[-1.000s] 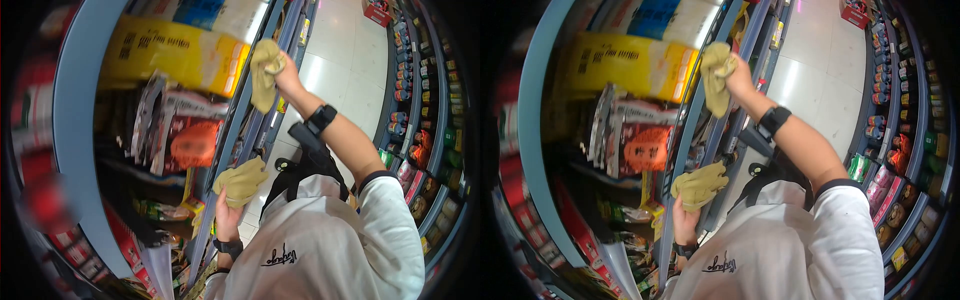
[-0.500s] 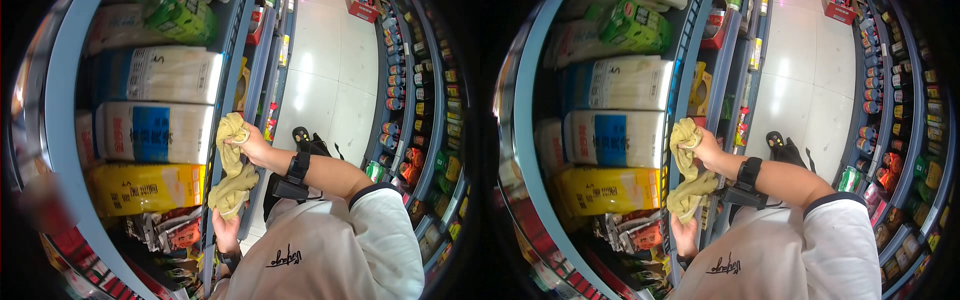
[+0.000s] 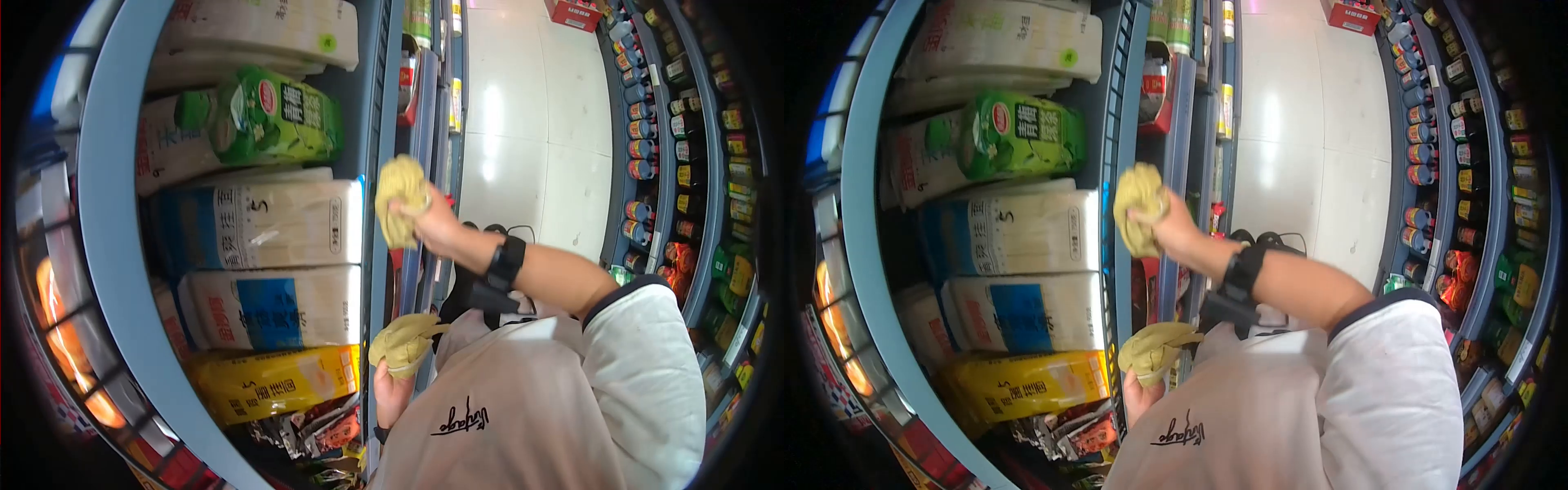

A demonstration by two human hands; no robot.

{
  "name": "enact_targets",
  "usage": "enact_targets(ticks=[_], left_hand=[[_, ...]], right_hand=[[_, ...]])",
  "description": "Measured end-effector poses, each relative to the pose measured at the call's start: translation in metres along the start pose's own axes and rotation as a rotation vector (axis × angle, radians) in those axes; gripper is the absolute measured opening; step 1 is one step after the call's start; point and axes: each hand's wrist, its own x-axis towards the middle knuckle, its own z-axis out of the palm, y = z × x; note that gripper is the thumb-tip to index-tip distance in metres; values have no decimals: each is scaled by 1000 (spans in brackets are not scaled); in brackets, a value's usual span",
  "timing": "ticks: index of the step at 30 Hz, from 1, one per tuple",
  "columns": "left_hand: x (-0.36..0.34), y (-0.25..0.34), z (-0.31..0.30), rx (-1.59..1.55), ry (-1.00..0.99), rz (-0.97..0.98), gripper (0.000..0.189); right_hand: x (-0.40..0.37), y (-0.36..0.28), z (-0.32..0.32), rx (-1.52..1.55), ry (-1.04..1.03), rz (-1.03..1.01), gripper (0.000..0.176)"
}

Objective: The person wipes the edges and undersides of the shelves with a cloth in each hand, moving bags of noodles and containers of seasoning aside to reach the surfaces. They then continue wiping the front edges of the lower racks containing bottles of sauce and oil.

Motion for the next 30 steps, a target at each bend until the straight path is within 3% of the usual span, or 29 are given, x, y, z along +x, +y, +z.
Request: enact_targets(ticks=[2, 4, 6, 7, 9, 12, 13, 14, 16, 17, 18, 20, 22, 24, 26, 28, 30], left_hand=[[8, -7, 18, 747, -165, 320, 29], [17, -13, 43, 918, -162, 373, 26], [36, -21, 63, 1287, 57, 655, 25], [47, -23, 69, 1294, 50, 658, 25], [66, -27, 81, 946, 49, 640, 25], [95, -33, 128, 751, 88, 638, 27], [103, -37, 152, 1249, 195, 728, 28], [115, -34, 163, 1242, 202, 734, 28], [134, -26, 174, -269, 90, 187, 28], [141, -31, 183, 370, 24, 435, 31], [143, -31, 197, 371, 28, 435, 31], [149, -26, 224, -676, -128, -36, 33], [157, -29, 247, -612, -106, -19, 34], [165, -32, 268, -172, 125, 142, 35], [175, -36, 292, -155, 90, 172, 37], [182, -34, 320, -221, -57, 18, 36], [199, -32, 333, -223, -119, -3, 36]], right_hand=[[-3, 1, -3, 107, -60, 79, 40], [14, -14, -8, 107, -99, 110, 43], [39, -34, -11, 150, -197, 31, 41], [53, -49, -12, 122, -180, 46, 42], [80, -76, -15, 133, -203, 31, 42], [128, -128, -15, 145, -215, 18, 41], [148, -151, -15, 156, -198, 1, 41], [166, -170, -17, 152, -206, 7, 41], [194, -200, -20, 62, -220, 39, 40], [201, -210, -23, 24, -252, 67, 39], [206, -220, -27, 25, -251, 71, 39], [208, -238, -35, -288, -254, 75, 38], [209, -258, -45, -243, -263, 42, 38], [218, -269, -51, -25, -79, 48, 39], [235, -272, -48, -69, -61, 26, 39], [248, -272, -34, -127, -124, -36, 37], [250, -273, -25, -116, -74, -1, 37]])
